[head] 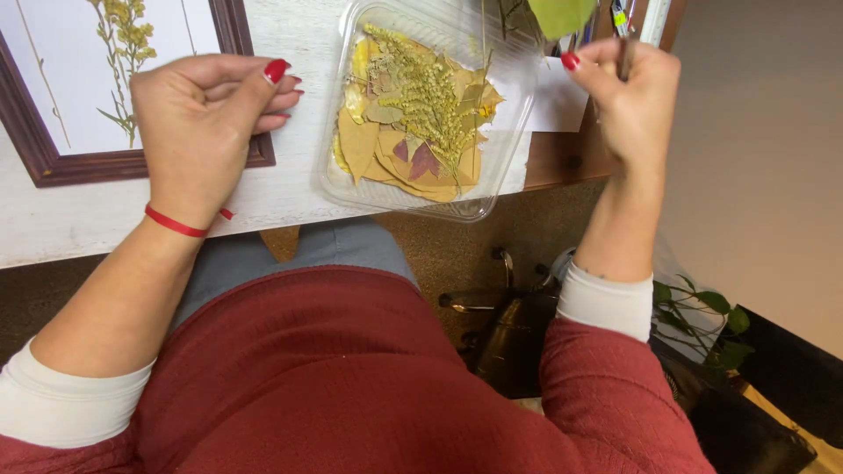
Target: Arrange dried flowers and leaves into a decorative wooden picture frame using tweezers.
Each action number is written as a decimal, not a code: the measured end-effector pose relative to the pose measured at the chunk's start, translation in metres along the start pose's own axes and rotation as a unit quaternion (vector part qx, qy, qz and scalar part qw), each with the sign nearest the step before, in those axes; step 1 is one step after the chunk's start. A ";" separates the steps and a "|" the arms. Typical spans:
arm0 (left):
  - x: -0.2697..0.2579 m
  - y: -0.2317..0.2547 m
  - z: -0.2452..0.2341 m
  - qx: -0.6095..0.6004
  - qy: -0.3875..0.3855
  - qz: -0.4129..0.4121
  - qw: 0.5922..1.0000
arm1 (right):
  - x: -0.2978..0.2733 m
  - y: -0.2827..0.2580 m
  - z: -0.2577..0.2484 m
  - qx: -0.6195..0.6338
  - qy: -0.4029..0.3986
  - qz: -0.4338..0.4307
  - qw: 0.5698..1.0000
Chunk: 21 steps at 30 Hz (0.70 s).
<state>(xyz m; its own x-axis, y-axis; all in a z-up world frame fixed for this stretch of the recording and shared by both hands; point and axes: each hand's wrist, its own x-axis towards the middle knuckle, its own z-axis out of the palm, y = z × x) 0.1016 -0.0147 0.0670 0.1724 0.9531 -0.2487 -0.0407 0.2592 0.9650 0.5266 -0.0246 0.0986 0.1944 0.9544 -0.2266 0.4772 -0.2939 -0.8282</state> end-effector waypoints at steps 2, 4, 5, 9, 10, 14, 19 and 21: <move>-0.005 -0.002 0.001 0.006 -0.001 0.000 1.000 | 0.020 0.012 0.010 0.001 0.016 0.019 1.000; -0.009 -0.003 0.001 0.013 -0.002 -0.001 1.000 | 0.034 0.023 0.017 0.002 0.033 0.039 0.999; -0.011 -0.002 0.002 0.017 -0.003 -0.012 1.000 | 0.039 0.028 0.019 -0.015 0.034 0.014 0.999; -0.018 -0.002 0.005 0.022 -0.002 -0.043 0.999 | 0.045 0.032 0.028 -0.031 0.023 -0.025 0.999; -0.019 -0.004 0.005 0.022 -0.001 -0.043 0.999 | 0.045 0.031 0.029 -0.031 0.022 -0.025 0.999; -0.021 -0.011 0.007 0.037 -0.008 -0.034 0.999 | 0.043 0.031 0.029 -0.065 0.027 -0.014 0.997; -0.021 -0.013 0.007 0.034 -0.008 -0.030 0.999 | 0.016 0.010 0.031 -0.109 0.049 -0.034 0.992; -0.021 -0.015 0.006 0.042 -0.008 -0.034 0.999 | -0.004 0.000 0.039 -0.118 0.118 -0.112 0.980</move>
<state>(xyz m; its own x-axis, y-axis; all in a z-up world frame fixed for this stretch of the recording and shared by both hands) 0.1046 -0.0391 0.0587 0.1878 0.9309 -0.3132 0.0543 0.3086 0.9497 0.4925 -0.0264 0.0801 0.2413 0.9659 0.0940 0.7101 -0.1097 -0.6955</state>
